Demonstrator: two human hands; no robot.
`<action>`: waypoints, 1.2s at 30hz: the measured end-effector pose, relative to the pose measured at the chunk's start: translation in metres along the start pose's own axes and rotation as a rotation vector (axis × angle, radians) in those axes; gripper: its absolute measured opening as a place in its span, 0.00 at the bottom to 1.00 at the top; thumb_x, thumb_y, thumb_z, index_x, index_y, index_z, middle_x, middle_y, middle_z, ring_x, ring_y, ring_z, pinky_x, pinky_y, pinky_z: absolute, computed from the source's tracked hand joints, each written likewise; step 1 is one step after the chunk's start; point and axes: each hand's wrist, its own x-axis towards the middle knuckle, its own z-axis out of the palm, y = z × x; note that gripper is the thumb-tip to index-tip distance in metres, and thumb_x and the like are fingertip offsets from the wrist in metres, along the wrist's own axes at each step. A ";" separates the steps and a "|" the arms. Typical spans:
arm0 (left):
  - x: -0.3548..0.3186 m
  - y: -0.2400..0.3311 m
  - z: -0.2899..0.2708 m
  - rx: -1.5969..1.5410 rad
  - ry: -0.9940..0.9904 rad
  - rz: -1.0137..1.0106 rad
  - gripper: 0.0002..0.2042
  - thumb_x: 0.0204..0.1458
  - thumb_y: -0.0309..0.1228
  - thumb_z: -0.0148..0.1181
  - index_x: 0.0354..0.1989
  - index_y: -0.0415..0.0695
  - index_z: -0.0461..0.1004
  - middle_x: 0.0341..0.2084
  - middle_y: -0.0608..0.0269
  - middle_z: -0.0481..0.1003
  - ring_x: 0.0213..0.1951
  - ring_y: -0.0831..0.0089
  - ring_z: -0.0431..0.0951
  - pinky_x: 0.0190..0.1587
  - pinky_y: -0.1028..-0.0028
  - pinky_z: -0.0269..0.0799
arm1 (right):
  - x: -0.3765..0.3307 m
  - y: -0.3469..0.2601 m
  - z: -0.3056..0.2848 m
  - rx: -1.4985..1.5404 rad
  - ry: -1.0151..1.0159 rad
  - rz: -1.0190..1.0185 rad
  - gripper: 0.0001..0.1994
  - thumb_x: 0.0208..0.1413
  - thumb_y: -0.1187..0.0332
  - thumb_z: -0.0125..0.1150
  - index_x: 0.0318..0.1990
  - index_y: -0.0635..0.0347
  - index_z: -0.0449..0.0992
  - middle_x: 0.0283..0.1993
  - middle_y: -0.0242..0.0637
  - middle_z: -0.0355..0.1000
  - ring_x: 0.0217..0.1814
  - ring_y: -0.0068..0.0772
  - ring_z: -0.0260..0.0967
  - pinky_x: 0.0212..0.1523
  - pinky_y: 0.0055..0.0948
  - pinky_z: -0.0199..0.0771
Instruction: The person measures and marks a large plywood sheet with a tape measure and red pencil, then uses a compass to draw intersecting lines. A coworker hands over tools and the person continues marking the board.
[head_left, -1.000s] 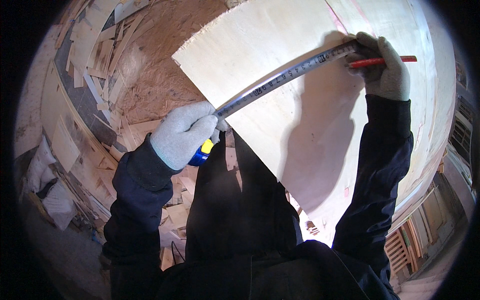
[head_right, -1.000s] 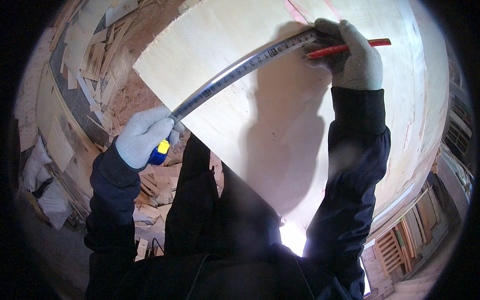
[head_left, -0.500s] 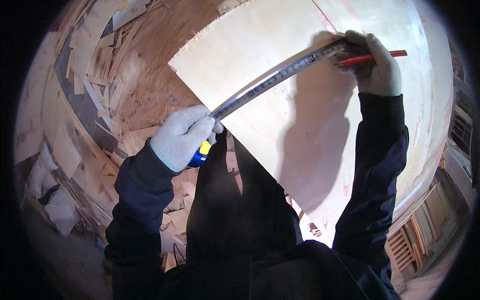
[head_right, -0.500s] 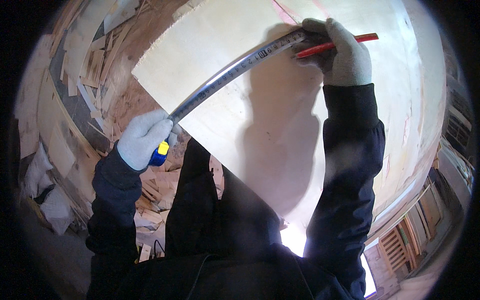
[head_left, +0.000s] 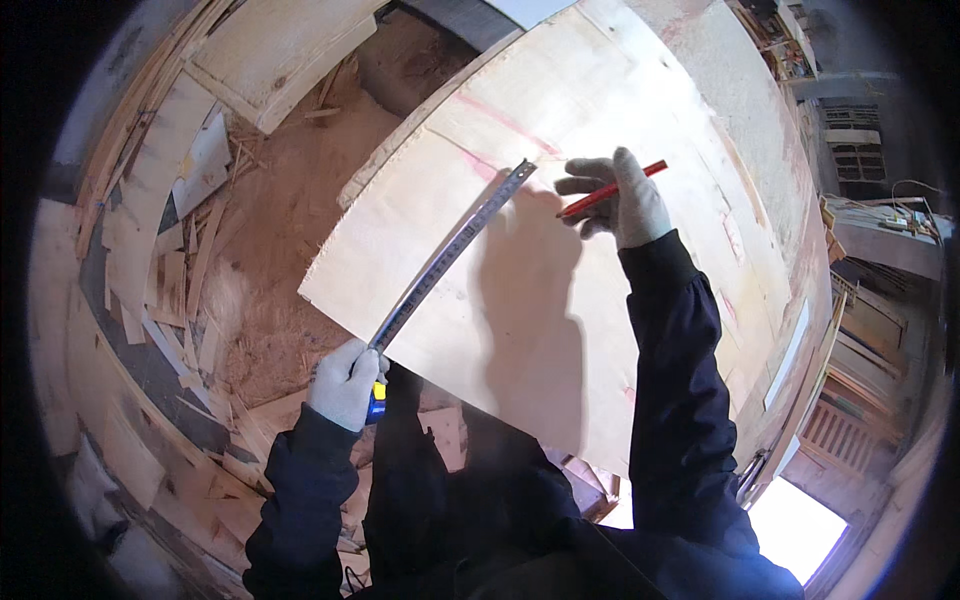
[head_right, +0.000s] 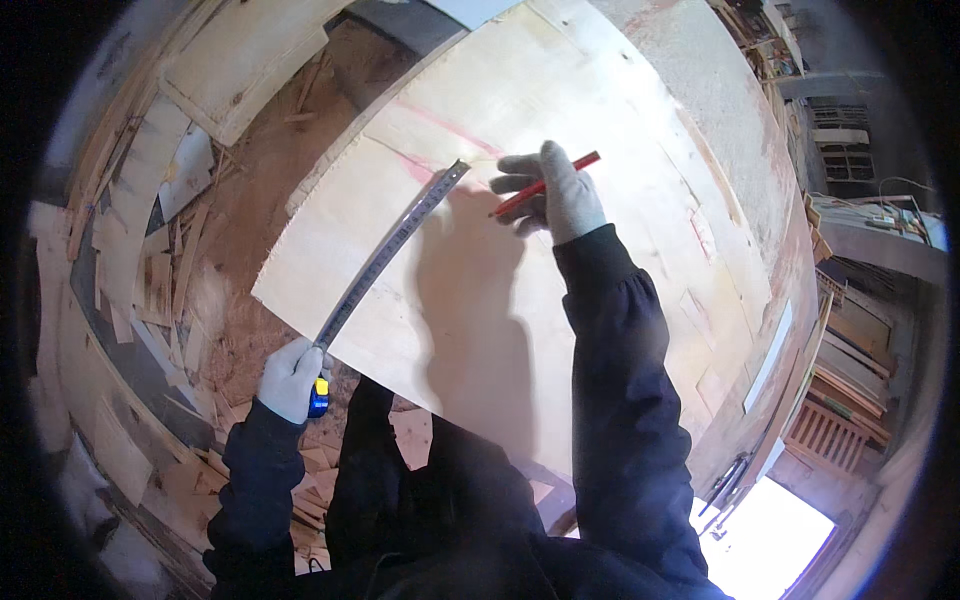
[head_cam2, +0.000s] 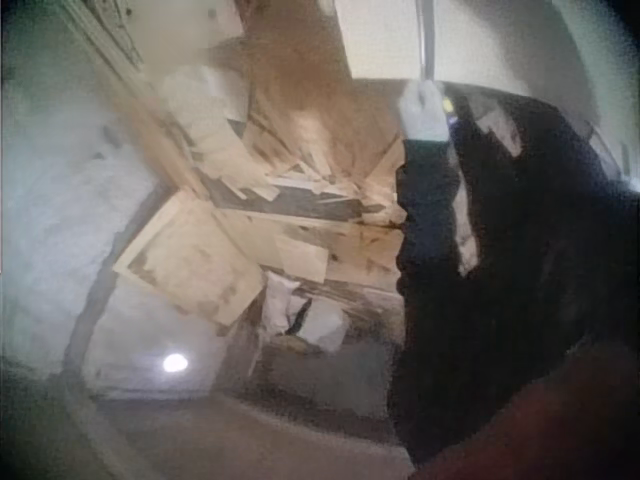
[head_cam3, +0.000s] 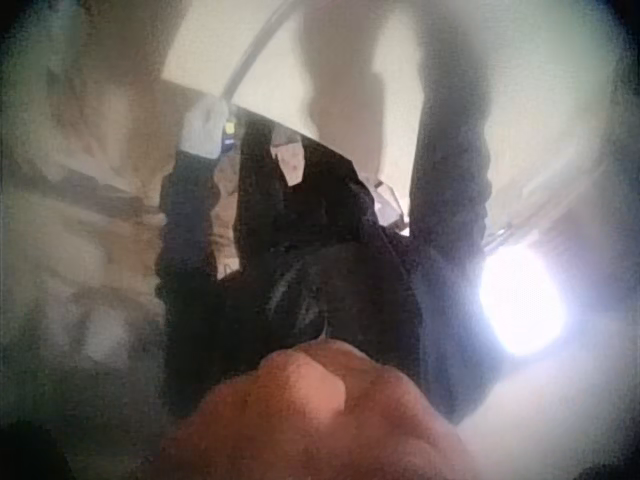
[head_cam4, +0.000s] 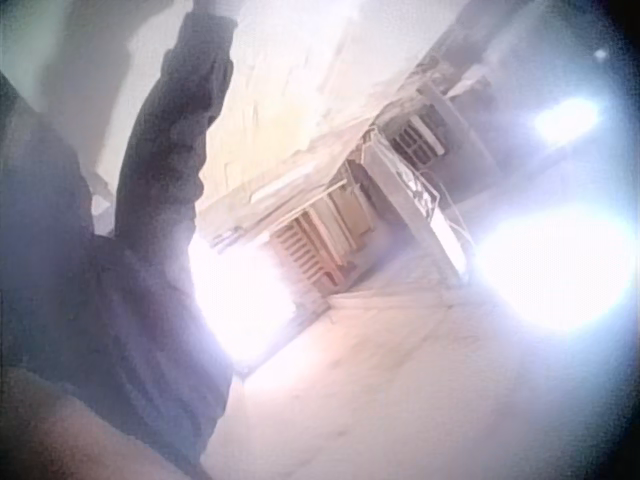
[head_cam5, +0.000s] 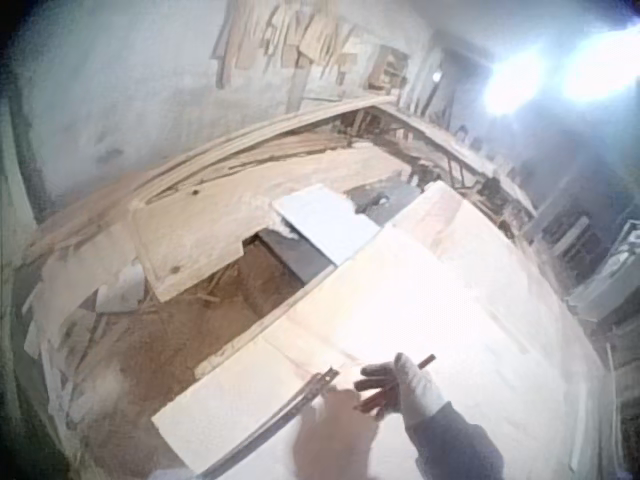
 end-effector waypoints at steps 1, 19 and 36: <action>-0.001 0.000 0.001 -0.009 0.005 0.005 0.11 0.64 0.27 0.47 0.31 0.36 0.73 0.23 0.64 0.72 0.27 0.80 0.71 0.31 0.77 0.69 | -0.002 -0.003 -0.009 -0.016 0.054 0.003 0.42 0.62 0.31 0.37 0.49 0.71 0.76 0.38 0.50 0.79 0.25 0.34 0.77 0.21 0.27 0.74; -0.006 -0.007 0.020 0.096 0.236 0.012 0.11 0.63 0.29 0.49 0.28 0.37 0.70 0.20 0.65 0.70 0.24 0.79 0.70 0.29 0.76 0.67 | 0.044 -0.013 0.018 -0.073 -0.100 -0.210 0.17 0.66 0.61 0.52 0.43 0.69 0.80 0.39 0.42 0.79 0.40 0.31 0.79 0.44 0.30 0.80; -0.006 -0.003 0.018 0.132 0.238 -0.028 0.10 0.62 0.29 0.49 0.29 0.37 0.70 0.20 0.63 0.70 0.25 0.77 0.70 0.30 0.74 0.68 | 0.049 -0.013 0.029 -0.367 -0.139 -0.359 0.15 0.66 0.62 0.55 0.44 0.66 0.81 0.37 0.38 0.80 0.41 0.27 0.76 0.46 0.28 0.76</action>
